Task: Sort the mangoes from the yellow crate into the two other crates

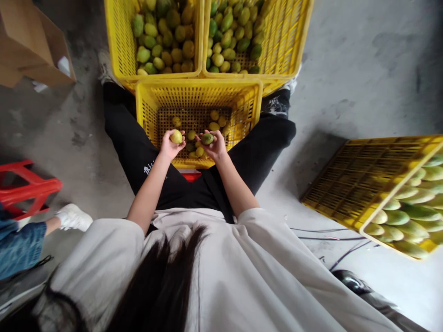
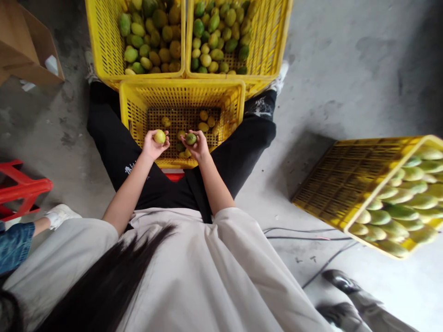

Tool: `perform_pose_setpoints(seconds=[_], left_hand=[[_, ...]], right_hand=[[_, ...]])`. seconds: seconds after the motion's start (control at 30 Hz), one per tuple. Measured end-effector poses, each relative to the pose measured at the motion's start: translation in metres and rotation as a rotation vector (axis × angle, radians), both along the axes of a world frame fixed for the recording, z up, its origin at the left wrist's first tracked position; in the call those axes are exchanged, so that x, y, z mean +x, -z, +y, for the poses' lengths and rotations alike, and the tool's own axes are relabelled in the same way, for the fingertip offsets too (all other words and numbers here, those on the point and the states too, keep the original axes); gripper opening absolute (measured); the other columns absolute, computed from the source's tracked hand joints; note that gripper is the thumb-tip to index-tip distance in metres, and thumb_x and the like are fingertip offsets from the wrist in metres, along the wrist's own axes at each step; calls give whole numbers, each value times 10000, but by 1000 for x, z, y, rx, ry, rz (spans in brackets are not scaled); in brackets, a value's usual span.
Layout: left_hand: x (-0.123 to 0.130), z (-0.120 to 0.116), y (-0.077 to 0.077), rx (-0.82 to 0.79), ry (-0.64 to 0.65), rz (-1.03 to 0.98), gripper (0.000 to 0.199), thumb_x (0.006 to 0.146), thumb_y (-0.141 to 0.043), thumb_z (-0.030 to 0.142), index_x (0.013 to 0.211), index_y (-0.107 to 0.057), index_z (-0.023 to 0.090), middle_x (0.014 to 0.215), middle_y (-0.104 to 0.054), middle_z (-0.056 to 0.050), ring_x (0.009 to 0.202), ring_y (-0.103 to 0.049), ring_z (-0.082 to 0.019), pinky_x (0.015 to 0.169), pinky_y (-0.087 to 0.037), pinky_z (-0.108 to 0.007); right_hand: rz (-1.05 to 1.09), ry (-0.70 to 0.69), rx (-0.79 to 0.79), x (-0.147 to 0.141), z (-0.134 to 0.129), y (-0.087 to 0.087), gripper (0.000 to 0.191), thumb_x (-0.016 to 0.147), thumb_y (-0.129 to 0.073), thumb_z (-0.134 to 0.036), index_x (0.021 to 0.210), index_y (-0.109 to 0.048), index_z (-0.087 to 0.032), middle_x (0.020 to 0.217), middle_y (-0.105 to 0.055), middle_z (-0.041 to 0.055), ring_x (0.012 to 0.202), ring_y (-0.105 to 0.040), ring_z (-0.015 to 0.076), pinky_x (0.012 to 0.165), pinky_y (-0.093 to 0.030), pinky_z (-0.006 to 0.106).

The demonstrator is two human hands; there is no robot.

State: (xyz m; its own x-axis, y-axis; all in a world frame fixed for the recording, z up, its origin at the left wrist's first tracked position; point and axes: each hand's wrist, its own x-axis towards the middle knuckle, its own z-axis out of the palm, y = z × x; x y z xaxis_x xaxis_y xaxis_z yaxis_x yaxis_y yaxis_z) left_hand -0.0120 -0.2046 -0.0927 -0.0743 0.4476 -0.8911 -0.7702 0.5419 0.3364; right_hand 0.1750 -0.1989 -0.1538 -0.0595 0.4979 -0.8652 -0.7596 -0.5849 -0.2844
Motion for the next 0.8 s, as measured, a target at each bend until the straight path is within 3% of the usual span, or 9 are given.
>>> perform_pose_setpoints(seconds=[0.13, 0.27, 0.37, 0.47, 0.57, 0.67, 0.8], left_hand=[[4, 1, -5, -25, -12, -46, 129, 1149, -705, 251, 1231, -792, 203, 895, -827, -30, 699, -758, -133, 670, -601, -192], [8, 4, -8, -53, -20, -36, 173, 1192, -673, 279, 1287, -789, 194, 827, -774, -9, 669, -740, -129, 656, -611, -182], [8, 5, -9, -48, 9, -15, 262, 1258, -585, 352, 1223, -789, 191, 814, -757, -10, 562, -632, -94, 512, -468, -158], [7, 5, -10, -15, 32, 15, 263, 1265, -627, 393, 1168, -786, 208, 812, -751, 5, 495, -527, -61, 439, -347, -158], [7, 3, -9, 18, 58, 56, 152, 1226, -738, 328, 1135, -789, 217, 841, -767, 17, 519, -572, -44, 465, -368, -145], [7, 2, -8, 6, 78, 100, 77, 1144, -882, 280, 1165, -827, 231, 835, -756, 36, 572, -664, -50, 523, -431, -143], [8, 3, -8, -1, 83, 103, 214, 1150, -895, 372, 1315, -870, 238, 828, -784, 25, 577, -691, -64, 536, -466, -149]], right_hand=[[54, 18, -26, -1, 0, -6, 149, 998, -819, -276, 1082, -696, -279, 951, -836, 10, 936, -852, 214, 799, -775, 309], [22, 27, -68, -3, 5, -4, 230, 1018, -843, -193, 967, -638, -283, 762, -699, -62, 698, -738, 126, 587, -642, 165], [-9, 93, -58, 0, 8, 0, 304, 989, -877, -154, 938, -610, -291, 769, -688, -78, 706, -745, 112, 621, -673, 160], [-4, 112, -7, 6, 8, 6, 226, 997, -863, -214, 988, -653, -298, 864, -764, -46, 836, -816, 144, 682, -720, 198], [35, 12, 44, 12, 7, 10, 128, 1042, -831, -355, 1094, -725, -306, 935, -804, -5, 838, -808, 168, 534, -614, 175], [39, -43, 76, 11, 7, 9, 165, 1076, -824, -423, 1116, -725, -298, 922, -791, -1, 723, -733, 141, 450, -502, 152], [2, 63, 55, 3, 7, 3, 46, 1121, -743, -292, 1103, -704, -308, 905, -789, -43, 770, -782, 125, 625, -667, 172]])
